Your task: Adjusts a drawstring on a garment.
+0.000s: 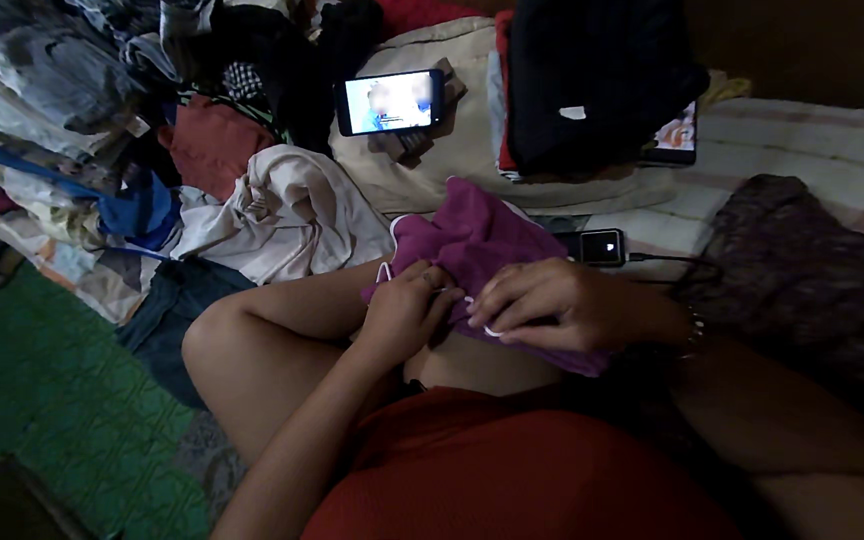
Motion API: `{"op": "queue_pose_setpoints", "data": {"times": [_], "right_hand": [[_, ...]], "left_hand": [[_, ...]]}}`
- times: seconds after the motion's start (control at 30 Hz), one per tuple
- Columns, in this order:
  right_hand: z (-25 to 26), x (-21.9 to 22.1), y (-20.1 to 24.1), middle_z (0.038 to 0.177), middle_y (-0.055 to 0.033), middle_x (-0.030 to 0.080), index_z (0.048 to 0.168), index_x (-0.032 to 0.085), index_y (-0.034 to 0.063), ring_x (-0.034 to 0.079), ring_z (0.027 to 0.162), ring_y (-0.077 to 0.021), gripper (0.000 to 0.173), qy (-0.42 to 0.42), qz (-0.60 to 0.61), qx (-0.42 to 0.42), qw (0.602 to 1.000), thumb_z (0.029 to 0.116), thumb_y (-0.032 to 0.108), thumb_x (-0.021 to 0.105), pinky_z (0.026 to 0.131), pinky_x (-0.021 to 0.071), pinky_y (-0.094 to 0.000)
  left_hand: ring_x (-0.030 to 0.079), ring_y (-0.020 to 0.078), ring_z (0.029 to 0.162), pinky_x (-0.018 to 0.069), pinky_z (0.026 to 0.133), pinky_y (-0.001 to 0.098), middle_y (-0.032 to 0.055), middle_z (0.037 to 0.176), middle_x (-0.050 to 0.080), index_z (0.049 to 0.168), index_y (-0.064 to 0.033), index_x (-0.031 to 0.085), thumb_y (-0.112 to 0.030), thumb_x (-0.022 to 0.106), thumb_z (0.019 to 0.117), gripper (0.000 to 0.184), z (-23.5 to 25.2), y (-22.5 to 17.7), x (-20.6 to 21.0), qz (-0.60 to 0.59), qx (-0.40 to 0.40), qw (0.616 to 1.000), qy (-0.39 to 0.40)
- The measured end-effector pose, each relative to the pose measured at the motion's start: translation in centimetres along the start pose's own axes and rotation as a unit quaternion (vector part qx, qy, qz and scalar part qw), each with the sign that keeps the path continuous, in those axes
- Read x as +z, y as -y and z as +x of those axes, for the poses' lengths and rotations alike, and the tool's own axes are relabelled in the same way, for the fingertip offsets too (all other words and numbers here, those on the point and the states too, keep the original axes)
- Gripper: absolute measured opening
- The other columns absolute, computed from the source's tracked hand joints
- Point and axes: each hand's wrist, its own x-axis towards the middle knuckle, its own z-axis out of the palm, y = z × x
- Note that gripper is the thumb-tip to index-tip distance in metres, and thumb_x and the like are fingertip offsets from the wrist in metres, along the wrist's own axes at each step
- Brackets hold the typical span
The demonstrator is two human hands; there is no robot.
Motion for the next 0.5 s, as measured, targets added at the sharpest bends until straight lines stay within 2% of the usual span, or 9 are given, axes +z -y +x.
{"op": "queue_pose_setpoints", "data": {"times": [0.1,0.2,0.27,0.4,0.5], "right_hand": [[-0.1,0.1,-0.7,0.107,-0.0060,0.075,0.094,0.078,0.0035,0.067,0.110,-0.0142,0.022,0.014,0.006,0.008,1.000,0.0986,0.019,0.062,0.101,0.0520,-0.0295],[-0.1,0.1,-1.0,0.106,-0.0059,0.074,0.093,0.078,0.0042,0.067,0.107,-0.0138,0.025,0.033,-0.003,0.021,0.999,0.0992,0.020,0.060,0.099,0.0520,-0.0290],[-0.1,0.1,-1.0,0.105,-0.0053,0.074,0.093,0.078,0.0041,0.066,0.106,-0.0122,0.024,0.043,0.011,0.037,0.998,0.0985,0.020,0.060,0.098,0.0517,-0.0278],[-0.1,-0.2,-1.4,0.105,-0.0039,0.073,0.094,0.078,0.0021,0.066,0.103,-0.0049,0.022,0.032,0.093,0.073,0.992,0.0979,0.019,0.064,0.092,0.0532,-0.0200],[-0.1,-0.5,-1.5,0.107,-0.0029,0.073,0.096,0.078,0.0009,0.065,0.104,-0.0026,0.019,0.022,0.152,0.084,0.985,0.0968,0.016,0.066,0.091,0.0540,-0.0172]], "left_hand": [[0.067,0.0178,0.081,0.0563,0.072,0.0396,0.0067,0.090,0.067,0.096,-0.0063,0.071,-0.032,0.056,0.1047,0.031,0.1,0.1,0.0,0.016,-0.012,1.000,0.009],[0.068,0.0203,0.083,0.0564,0.075,0.0438,0.0080,0.092,0.068,0.096,-0.0049,0.071,-0.032,0.058,0.1035,0.031,0.2,0.1,-0.2,0.027,-0.034,0.999,0.016],[0.068,0.0198,0.082,0.0566,0.074,0.0429,0.0079,0.091,0.068,0.095,-0.0050,0.071,-0.032,0.059,0.1027,0.031,0.2,0.1,-0.2,0.025,-0.035,0.999,0.016],[0.063,0.0115,0.080,0.0556,0.072,0.0311,0.0049,0.089,0.063,0.090,-0.0067,0.071,-0.035,0.062,0.1011,0.032,-0.1,-0.4,-0.5,-0.038,-0.034,0.999,0.002],[0.059,0.0054,0.086,0.0522,0.075,0.0206,0.0029,0.095,0.059,0.085,-0.0062,0.068,-0.030,0.064,0.1006,0.029,-0.3,-0.5,-0.7,-0.148,-0.014,0.989,-0.020]]}}
